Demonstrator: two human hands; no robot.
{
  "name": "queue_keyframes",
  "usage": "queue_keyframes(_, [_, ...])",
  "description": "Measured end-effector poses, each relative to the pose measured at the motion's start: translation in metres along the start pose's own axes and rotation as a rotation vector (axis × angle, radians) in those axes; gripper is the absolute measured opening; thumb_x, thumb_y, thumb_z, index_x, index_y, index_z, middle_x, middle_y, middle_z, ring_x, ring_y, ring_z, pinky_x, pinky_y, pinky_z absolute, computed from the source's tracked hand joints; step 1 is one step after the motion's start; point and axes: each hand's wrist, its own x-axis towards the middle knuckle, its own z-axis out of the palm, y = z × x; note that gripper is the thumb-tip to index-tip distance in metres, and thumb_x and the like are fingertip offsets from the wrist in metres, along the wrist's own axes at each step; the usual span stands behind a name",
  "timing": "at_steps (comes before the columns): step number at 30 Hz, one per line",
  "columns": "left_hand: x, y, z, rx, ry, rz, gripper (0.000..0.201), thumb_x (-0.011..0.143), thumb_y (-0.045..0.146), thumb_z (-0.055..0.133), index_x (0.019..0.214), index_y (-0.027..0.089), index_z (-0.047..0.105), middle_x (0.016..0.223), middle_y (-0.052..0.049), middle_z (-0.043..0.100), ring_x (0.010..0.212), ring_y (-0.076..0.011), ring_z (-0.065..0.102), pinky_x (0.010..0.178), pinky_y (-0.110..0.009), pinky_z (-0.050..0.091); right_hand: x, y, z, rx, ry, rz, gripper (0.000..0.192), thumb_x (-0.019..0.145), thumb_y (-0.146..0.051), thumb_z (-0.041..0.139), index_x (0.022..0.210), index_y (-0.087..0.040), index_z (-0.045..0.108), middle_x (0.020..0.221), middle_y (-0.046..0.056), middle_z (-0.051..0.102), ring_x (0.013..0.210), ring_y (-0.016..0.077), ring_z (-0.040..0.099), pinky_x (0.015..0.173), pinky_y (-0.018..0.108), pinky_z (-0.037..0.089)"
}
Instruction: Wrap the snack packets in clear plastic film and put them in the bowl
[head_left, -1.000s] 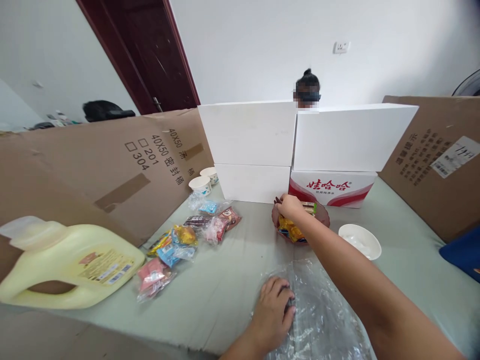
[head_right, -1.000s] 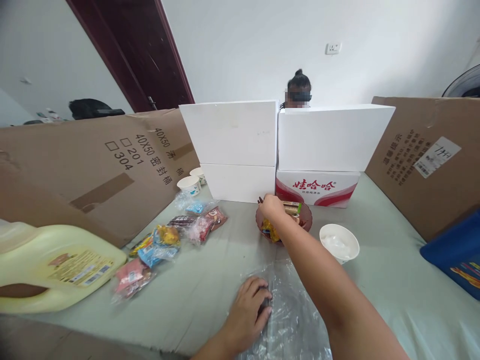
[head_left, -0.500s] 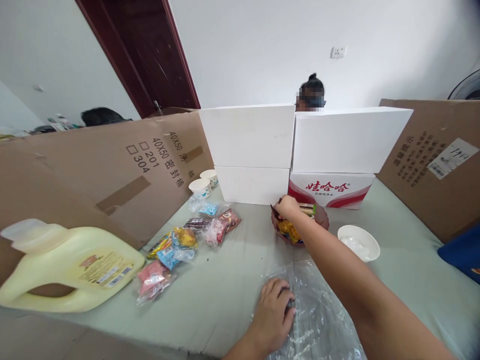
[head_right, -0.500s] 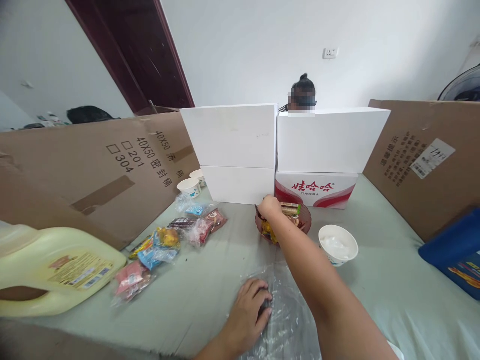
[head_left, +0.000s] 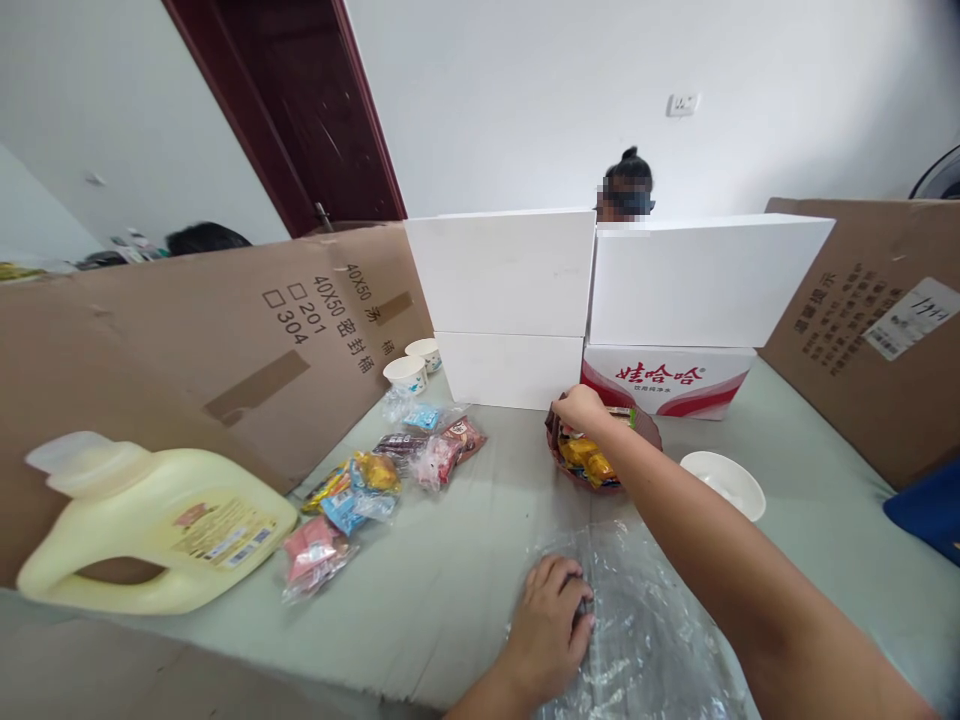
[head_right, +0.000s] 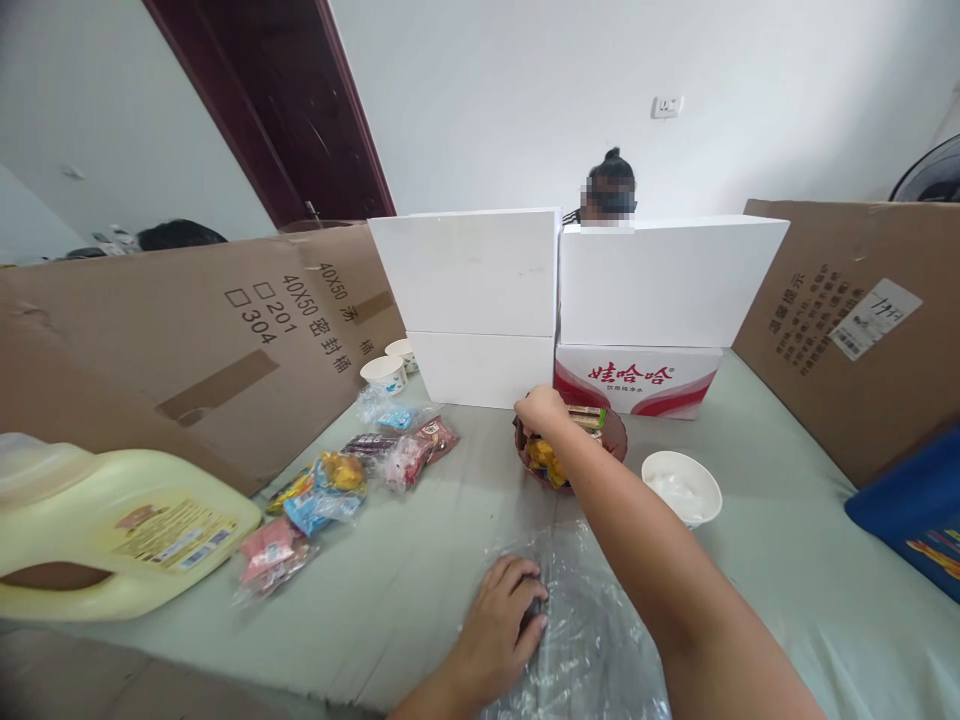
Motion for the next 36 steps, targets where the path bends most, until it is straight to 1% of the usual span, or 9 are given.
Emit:
queue_keyframes(5, [0.0, 0.0, 0.0, 0.02, 0.028, 0.023, 0.029, 0.072, 0.007, 0.058, 0.097, 0.022, 0.062, 0.111, -0.008, 0.06, 0.109, -0.027, 0.053, 0.097, -0.048, 0.045, -0.015, 0.003, 0.014, -0.052, -0.03, -0.081, 0.033, 0.093, -0.039, 0.058, 0.115, -0.015, 0.059, 0.113, 0.008, 0.062, 0.095, 0.0182, 0.062, 0.082, 0.038, 0.054])
queue_keyframes(11, [-0.001, -0.003, 0.001, 0.061, 0.022, 0.047, 0.027, 0.075, 0.011, 0.057, 0.1, 0.02, 0.062, 0.114, -0.01, 0.061, 0.112, -0.0279, 0.054, 0.097, -0.051, 0.045, -0.073, 0.034, 0.027, -0.069, 0.153, -0.35, 0.047, 0.1, -0.05, 0.03, 0.119, -0.017, 0.059, 0.111, 0.011, 0.066, 0.106, 0.0223, 0.06, 0.091, 0.035, 0.044])
queue_keyframes(14, [-0.002, -0.003, 0.005, 0.13, 0.015, 0.028, 0.036, 0.077, 0.013, 0.056, 0.112, 0.019, 0.061, 0.125, -0.012, 0.058, 0.122, -0.0303, 0.049, 0.102, -0.056, 0.039, -0.117, 0.079, 0.058, -0.093, 0.102, -0.488, 0.036, 0.098, -0.043, 0.04, 0.117, -0.022, 0.062, 0.112, 0.006, 0.068, 0.104, 0.0187, 0.061, 0.091, 0.03, 0.044])
queue_keyframes(17, [-0.001, -0.001, 0.005, 0.252, -0.014, -0.05, 0.05, 0.079, 0.021, 0.06, 0.129, 0.021, 0.055, 0.142, -0.013, 0.048, 0.137, -0.0364, 0.034, 0.109, -0.064, 0.024, -0.147, 0.143, 0.094, -0.166, 0.05, -0.571, 0.044, 0.085, -0.04, 0.062, 0.126, -0.023, 0.06, 0.136, 0.01, 0.056, 0.13, 0.0271, 0.045, 0.108, 0.043, 0.031])
queue_keyframes(22, [0.01, -0.016, -0.021, 0.366, -0.018, -0.334, 0.062, 0.077, 0.042, 0.069, 0.132, 0.017, 0.055, 0.147, -0.019, 0.042, 0.138, -0.0466, 0.027, 0.107, -0.067, 0.022, -0.157, 0.222, 0.109, -0.413, 0.239, -0.519, 0.061, 0.09, -0.049, 0.052, 0.142, -0.017, 0.045, 0.152, 0.016, 0.035, 0.142, 0.0326, 0.026, 0.112, 0.057, 0.025])
queue_keyframes(26, [0.009, -0.033, -0.058, 0.279, 0.121, -0.271, 0.039, 0.086, 0.036, 0.058, 0.119, 0.017, 0.06, 0.135, -0.016, 0.053, 0.129, -0.0345, 0.045, 0.106, -0.053, 0.036, -0.188, 0.232, 0.091, -0.229, 0.295, -0.584, 0.043, 0.095, -0.041, 0.046, 0.131, -0.02, 0.056, 0.142, 0.014, 0.05, 0.136, 0.0275, 0.04, 0.109, 0.05, 0.036])
queue_keyframes(29, [-0.003, -0.033, -0.074, 0.131, 0.193, -0.156, 0.024, 0.091, 0.034, 0.05, 0.103, 0.019, 0.065, 0.11, -0.01, 0.063, 0.108, -0.0243, 0.058, 0.095, -0.04, 0.047, -0.223, 0.227, 0.091, -0.071, 0.192, -0.649, 0.045, 0.093, -0.044, 0.052, 0.132, -0.023, 0.055, 0.134, 0.015, 0.055, 0.128, 0.0268, 0.048, 0.105, 0.046, 0.042])
queue_keyframes(32, [-0.014, -0.025, -0.072, 0.019, 0.092, -0.162, 0.022, 0.093, 0.03, 0.047, 0.089, 0.019, 0.066, 0.087, -0.004, 0.065, 0.085, -0.0184, 0.061, 0.078, -0.032, 0.051, -0.247, 0.22, 0.112, -0.063, 0.012, -0.728, 0.066, 0.082, -0.049, 0.066, 0.14, -0.023, 0.047, 0.141, 0.015, 0.049, 0.134, 0.0311, 0.04, 0.109, 0.049, 0.037])
queue_keyframes(36, [-0.012, -0.02, -0.066, -0.009, -0.186, -0.078, 0.018, 0.091, 0.027, 0.053, 0.097, 0.023, 0.069, 0.098, -0.004, 0.068, 0.096, -0.0197, 0.061, 0.088, -0.036, 0.049, -0.252, 0.212, 0.139, -0.095, -0.024, -0.764, 0.037, 0.091, -0.024, 0.051, 0.128, -0.024, 0.057, 0.134, 0.01, 0.057, 0.129, 0.0279, 0.047, 0.108, 0.052, 0.036])
